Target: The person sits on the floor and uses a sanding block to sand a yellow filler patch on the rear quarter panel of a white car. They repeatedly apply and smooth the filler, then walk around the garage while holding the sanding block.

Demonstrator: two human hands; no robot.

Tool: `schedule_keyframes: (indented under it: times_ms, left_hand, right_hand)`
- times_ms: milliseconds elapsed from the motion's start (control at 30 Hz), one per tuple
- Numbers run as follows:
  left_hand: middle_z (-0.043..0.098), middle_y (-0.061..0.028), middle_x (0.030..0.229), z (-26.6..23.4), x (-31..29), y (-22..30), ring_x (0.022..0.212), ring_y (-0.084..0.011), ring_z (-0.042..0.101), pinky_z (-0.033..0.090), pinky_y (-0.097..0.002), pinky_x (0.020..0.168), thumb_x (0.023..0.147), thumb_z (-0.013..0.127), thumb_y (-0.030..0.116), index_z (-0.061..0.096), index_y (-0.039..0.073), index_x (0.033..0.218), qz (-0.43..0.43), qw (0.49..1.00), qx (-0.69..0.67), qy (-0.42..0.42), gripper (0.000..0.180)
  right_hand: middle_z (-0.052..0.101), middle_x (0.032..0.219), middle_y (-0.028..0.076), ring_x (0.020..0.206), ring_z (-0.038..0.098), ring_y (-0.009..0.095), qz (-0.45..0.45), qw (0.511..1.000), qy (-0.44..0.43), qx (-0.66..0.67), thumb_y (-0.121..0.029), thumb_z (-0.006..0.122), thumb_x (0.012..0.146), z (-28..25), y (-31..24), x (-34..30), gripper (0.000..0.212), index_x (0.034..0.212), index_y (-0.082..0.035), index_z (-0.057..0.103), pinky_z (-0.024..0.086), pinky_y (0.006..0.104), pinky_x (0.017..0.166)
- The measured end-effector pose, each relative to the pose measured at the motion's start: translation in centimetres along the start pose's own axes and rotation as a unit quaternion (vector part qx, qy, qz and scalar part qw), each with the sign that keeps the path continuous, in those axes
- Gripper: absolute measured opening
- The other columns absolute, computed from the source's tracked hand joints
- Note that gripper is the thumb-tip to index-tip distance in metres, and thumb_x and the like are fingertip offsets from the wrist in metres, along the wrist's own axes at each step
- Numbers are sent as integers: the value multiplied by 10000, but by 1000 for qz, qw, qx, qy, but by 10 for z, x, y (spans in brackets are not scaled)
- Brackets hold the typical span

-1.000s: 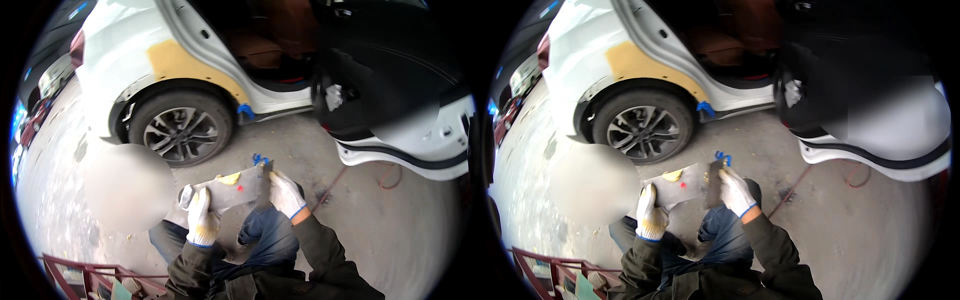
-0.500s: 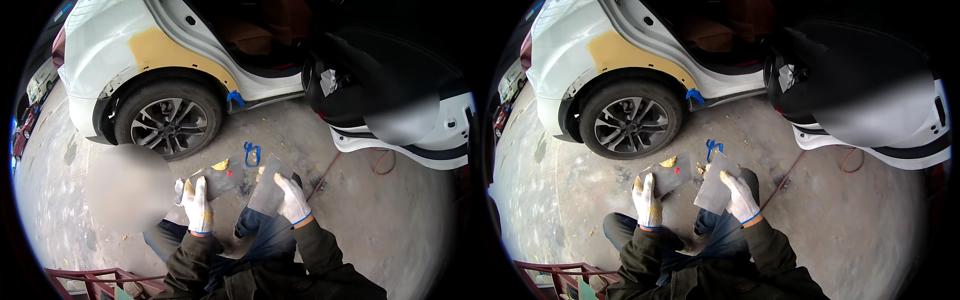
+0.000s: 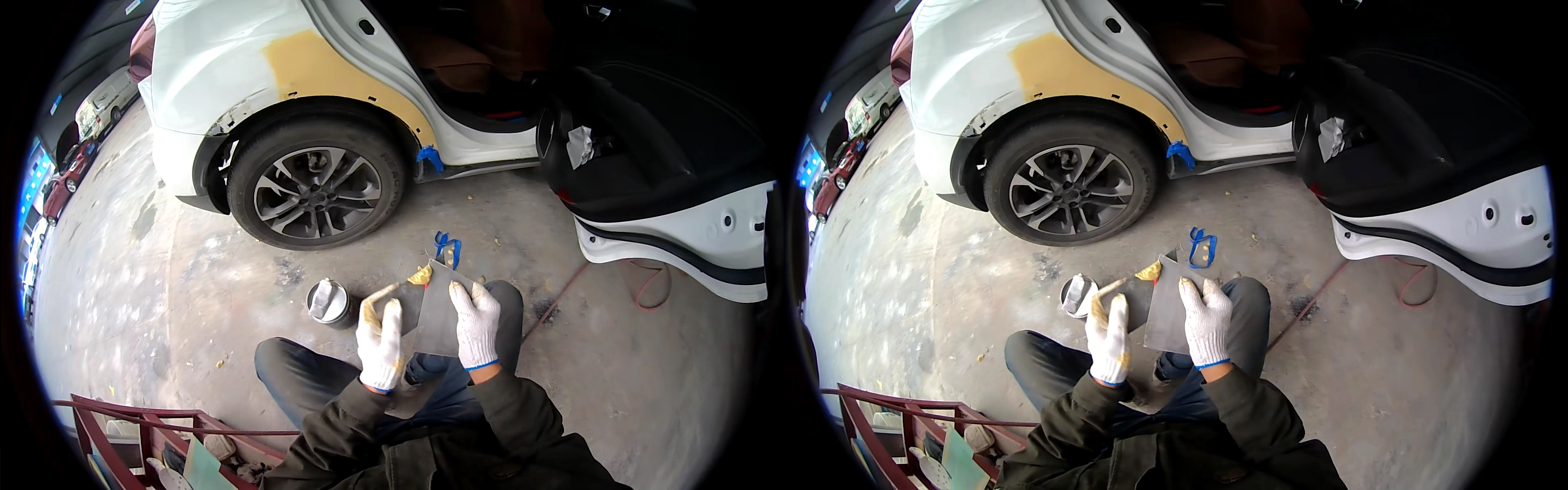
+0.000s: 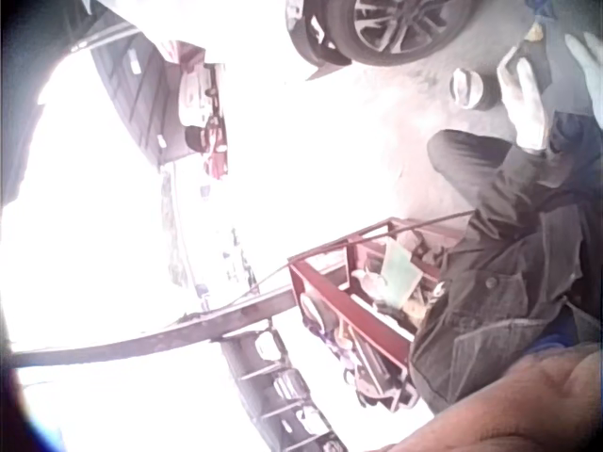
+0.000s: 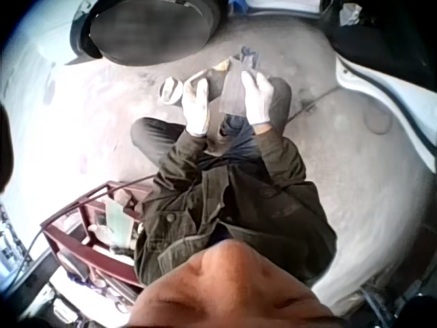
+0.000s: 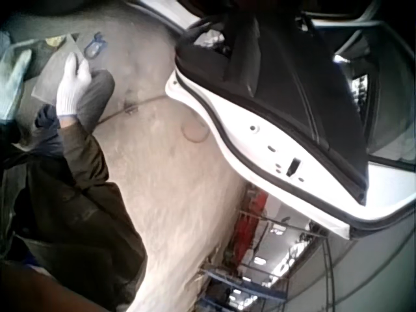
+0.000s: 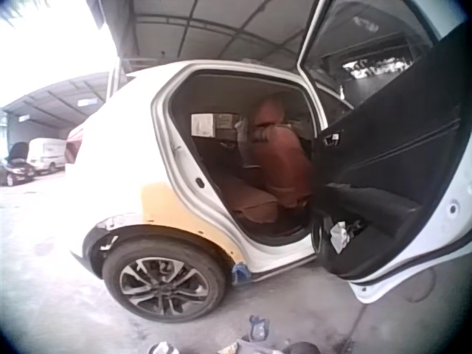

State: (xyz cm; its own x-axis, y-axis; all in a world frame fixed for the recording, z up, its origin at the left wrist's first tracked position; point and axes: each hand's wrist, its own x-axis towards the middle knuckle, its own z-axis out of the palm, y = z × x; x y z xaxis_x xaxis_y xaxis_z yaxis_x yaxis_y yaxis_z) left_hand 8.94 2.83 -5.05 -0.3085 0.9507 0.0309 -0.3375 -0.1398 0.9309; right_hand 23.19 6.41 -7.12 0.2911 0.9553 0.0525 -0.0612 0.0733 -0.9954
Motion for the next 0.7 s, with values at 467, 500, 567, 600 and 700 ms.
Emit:
schedule_keyframes:
  times_ms: [467,500,567,600,700]
  left_hand:
    - [706,-81,909,-4,-4,24,768,-61,616,514,-234,703,977,624,117,583,2,1267,63,974,209,-68,315]
    - [712,-98,853,-5,-4,25,737,-86,644,518,-254,680,969,637,146,587,15,1263,58,968,238,-60,326]
    - [693,-81,928,-6,-4,26,830,-79,616,513,-250,759,964,628,99,587,-9,1264,31,968,236,-74,322]
    - [683,-73,966,-7,-4,26,876,-76,602,510,-248,799,962,624,75,587,-22,1265,6,968,240,-79,320]
    - [687,-66,909,-9,-3,29,820,-77,605,515,-253,754,953,638,82,594,-13,1260,43,955,280,-87,325]
  right_hand:
    - [647,903,13,798,588,75,136,979,-12,154,-149,631,969,15,-7,-3,178,999,22,669,493,248,726]
    - [655,921,23,807,603,85,140,978,-15,157,-152,624,973,16,-7,-3,184,1023,20,669,503,251,735]
    - [668,952,39,822,626,101,149,974,-24,167,-158,608,982,16,-8,-3,201,1065,15,668,518,258,750]
    - [673,965,47,829,635,108,154,972,-31,174,-160,599,987,16,-9,-2,209,1083,14,666,524,262,757]
    - [682,989,59,846,652,126,167,966,-44,194,-164,582,994,18,-12,-4,227,1111,13,662,536,274,769]
